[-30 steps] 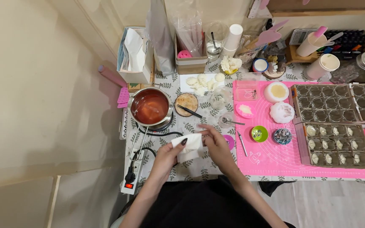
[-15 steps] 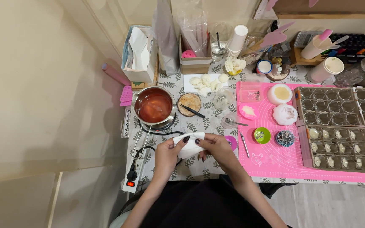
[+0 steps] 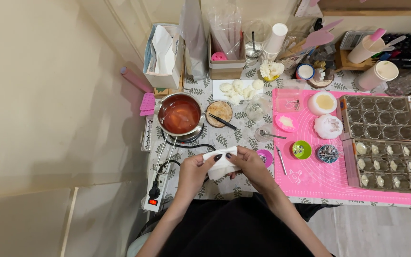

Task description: Adding fragrance oil to a pot of melted wax and stirring it at a production workbench.

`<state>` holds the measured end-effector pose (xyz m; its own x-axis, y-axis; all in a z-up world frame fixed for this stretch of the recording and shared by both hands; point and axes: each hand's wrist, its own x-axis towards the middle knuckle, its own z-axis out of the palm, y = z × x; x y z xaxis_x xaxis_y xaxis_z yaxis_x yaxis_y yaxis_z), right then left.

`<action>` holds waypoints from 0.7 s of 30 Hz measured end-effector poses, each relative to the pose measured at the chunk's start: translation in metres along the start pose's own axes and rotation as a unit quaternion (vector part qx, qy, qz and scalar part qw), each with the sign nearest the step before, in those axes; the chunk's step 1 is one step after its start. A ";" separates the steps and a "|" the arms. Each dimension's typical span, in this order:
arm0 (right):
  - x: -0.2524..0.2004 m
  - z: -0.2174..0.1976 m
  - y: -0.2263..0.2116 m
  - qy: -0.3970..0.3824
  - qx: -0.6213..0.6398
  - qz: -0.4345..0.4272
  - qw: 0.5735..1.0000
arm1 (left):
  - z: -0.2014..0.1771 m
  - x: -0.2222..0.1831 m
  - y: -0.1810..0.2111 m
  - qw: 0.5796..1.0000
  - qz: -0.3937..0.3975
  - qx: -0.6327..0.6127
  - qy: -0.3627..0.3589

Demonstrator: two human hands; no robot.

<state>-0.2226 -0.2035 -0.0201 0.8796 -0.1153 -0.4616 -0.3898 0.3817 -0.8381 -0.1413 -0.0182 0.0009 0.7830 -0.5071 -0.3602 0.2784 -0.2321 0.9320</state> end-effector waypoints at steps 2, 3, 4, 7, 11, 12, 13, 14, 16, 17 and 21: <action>0.000 -0.005 0.007 -0.002 -0.001 -0.013 1.000 | 0.001 0.002 -0.007 1.000 -0.010 -0.008 -0.010; 0.000 -0.009 0.011 -0.003 -0.002 -0.025 1.000 | 0.003 0.004 -0.010 0.999 -0.022 -0.016 -0.019; 0.000 -0.011 0.014 -0.003 -0.003 -0.024 1.000 | 0.005 0.006 -0.019 0.999 -0.022 -0.017 -0.019; -0.001 -0.015 0.021 0.025 0.005 -0.006 1.000 | 0.005 0.005 -0.025 0.998 -0.051 -0.004 -0.043; 0.010 -0.033 0.049 0.048 0.026 0.011 0.998 | -0.001 -0.017 0.017 0.986 -0.058 0.148 -0.056; 0.016 -0.041 0.061 0.069 0.031 0.020 0.997 | -0.004 -0.023 0.028 0.973 -0.054 0.219 -0.042; 0.018 -0.044 0.069 0.068 0.030 0.019 0.997 | -0.009 -0.026 0.035 0.973 -0.054 0.219 -0.040; 0.021 -0.047 0.077 0.097 0.020 0.038 0.994 | -0.014 -0.030 0.043 0.953 -0.049 0.297 0.029; 0.023 -0.045 0.085 0.125 0.009 0.057 0.991 | -0.027 -0.032 0.046 0.922 -0.042 0.371 0.099; 0.022 -0.039 0.085 0.142 -0.024 0.054 0.988 | -0.034 -0.029 0.042 0.870 0.011 0.449 0.203; 0.017 -0.031 0.092 0.209 -0.275 0.077 0.935 | -0.072 0.005 -0.014 0.705 0.131 0.578 0.390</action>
